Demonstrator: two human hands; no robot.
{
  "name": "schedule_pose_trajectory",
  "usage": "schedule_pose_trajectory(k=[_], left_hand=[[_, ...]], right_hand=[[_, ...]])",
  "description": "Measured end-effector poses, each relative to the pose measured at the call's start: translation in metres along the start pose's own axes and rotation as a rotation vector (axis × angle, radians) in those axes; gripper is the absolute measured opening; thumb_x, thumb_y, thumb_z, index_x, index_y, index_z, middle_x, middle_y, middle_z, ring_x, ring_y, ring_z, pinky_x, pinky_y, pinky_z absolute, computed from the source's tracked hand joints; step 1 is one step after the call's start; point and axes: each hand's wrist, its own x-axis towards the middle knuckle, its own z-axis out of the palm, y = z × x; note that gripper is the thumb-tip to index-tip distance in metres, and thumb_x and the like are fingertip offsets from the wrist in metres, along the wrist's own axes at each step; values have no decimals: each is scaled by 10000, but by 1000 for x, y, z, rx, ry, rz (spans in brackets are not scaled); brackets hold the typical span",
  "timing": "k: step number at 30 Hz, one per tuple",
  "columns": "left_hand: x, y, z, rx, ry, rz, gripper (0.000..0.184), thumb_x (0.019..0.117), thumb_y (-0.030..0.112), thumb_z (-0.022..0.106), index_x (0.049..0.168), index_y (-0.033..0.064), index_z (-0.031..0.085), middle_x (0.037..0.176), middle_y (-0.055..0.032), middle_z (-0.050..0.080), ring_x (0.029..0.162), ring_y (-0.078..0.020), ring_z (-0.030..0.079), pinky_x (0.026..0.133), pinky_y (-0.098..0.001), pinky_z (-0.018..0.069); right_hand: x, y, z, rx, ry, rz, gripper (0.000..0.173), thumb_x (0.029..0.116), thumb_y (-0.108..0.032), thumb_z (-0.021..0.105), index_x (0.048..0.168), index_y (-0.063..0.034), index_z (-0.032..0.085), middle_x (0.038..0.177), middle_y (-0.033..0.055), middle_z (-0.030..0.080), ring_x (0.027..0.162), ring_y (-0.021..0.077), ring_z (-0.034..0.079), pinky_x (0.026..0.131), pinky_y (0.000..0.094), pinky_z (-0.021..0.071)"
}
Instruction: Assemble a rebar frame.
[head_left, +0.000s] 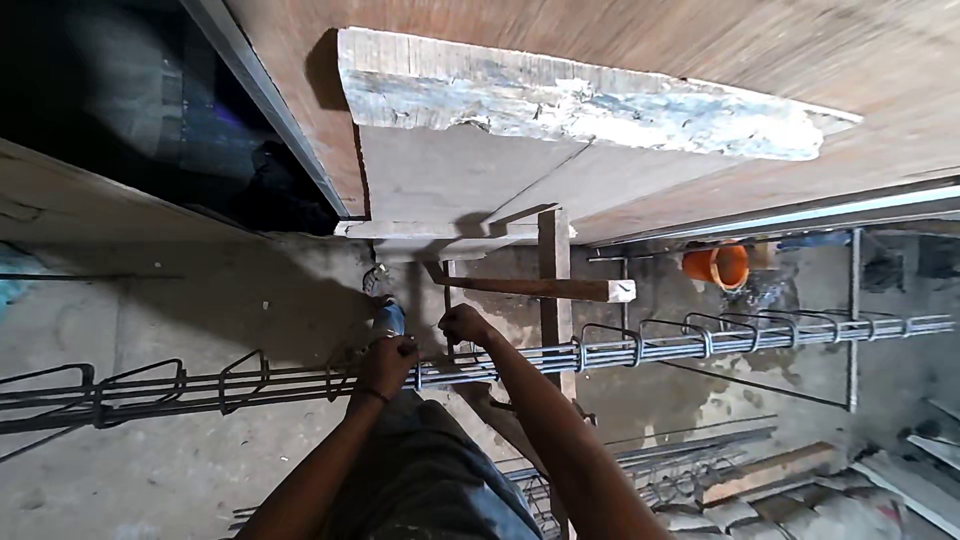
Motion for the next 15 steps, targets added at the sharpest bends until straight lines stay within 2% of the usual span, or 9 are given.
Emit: schedule_pose_trajectory(k=[2,3,4,6,8,10,12,13,15], left_hand=[[1,-1,1,3,2,-8,325,903,347,779,1121,107,750,1034,-58,752,984,-194,709,964,-462,543],[1,-1,1,5,4,-12,325,900,348,782,1116,108,751,1032,-59,753,983,-196,709,963,-464,543],[1,-1,1,2,5,-14,322,897,343,785,1115,108,753,1033,-61,754,986,-200,710,964,-469,542],[0,0,0,-9,-1,-20,323,903,334,779,1133,110,752,1050,-61,758,1005,-207,713,973,-478,541],[0,0,-1,-13,-12,-22,326,915,334,765,1152,110,748,1068,-63,756,1026,-211,710,987,-484,536],[0,2,-2,-5,-22,-28,328,922,340,757,1154,108,748,1081,-69,755,1047,-220,707,999,-493,529],[-1,4,-4,10,-38,-44,342,929,358,750,1158,104,747,1103,-83,750,1077,-238,697,1016,-507,514],[-1,5,-4,16,-39,-43,346,929,363,749,1157,103,748,1109,-88,748,1084,-244,696,1020,-511,511],[0,5,-5,18,-26,-27,330,922,353,755,1140,105,750,1103,-87,749,1076,-245,697,1012,-512,517]], right_hand=[[2,4,-1,-103,-58,-9,257,993,-136,637,1223,-23,659,873,107,711,654,151,668,665,347,588],[2,5,0,-174,-88,0,248,980,-141,650,1199,-29,681,875,106,717,665,157,665,679,363,580],[0,5,-1,-265,-121,20,240,971,-173,665,1164,-40,715,898,106,727,706,172,672,718,391,574],[-6,3,-4,-434,-201,81,290,980,-299,657,1096,-48,745,980,132,735,856,245,694,834,504,548],[-16,4,-8,-512,-222,102,443,1011,-429,578,958,-16,728,930,148,715,870,280,680,818,561,514],[-36,0,-12,-508,-168,117,617,1047,-535,462,915,18,701,918,180,693,886,315,668,816,580,496],[-62,-12,-6,-511,-44,184,732,1032,-641,399,968,15,717,1035,224,705,1019,369,680,884,611,509],[-77,-20,1,-534,19,222,751,1011,-675,410,1000,11,713,1123,245,686,1096,396,662,908,624,512],[-103,-33,23,-566,105,274,702,977,-642,527,1120,27,687,1336,284,584,1225,438,600,964,631,509]])
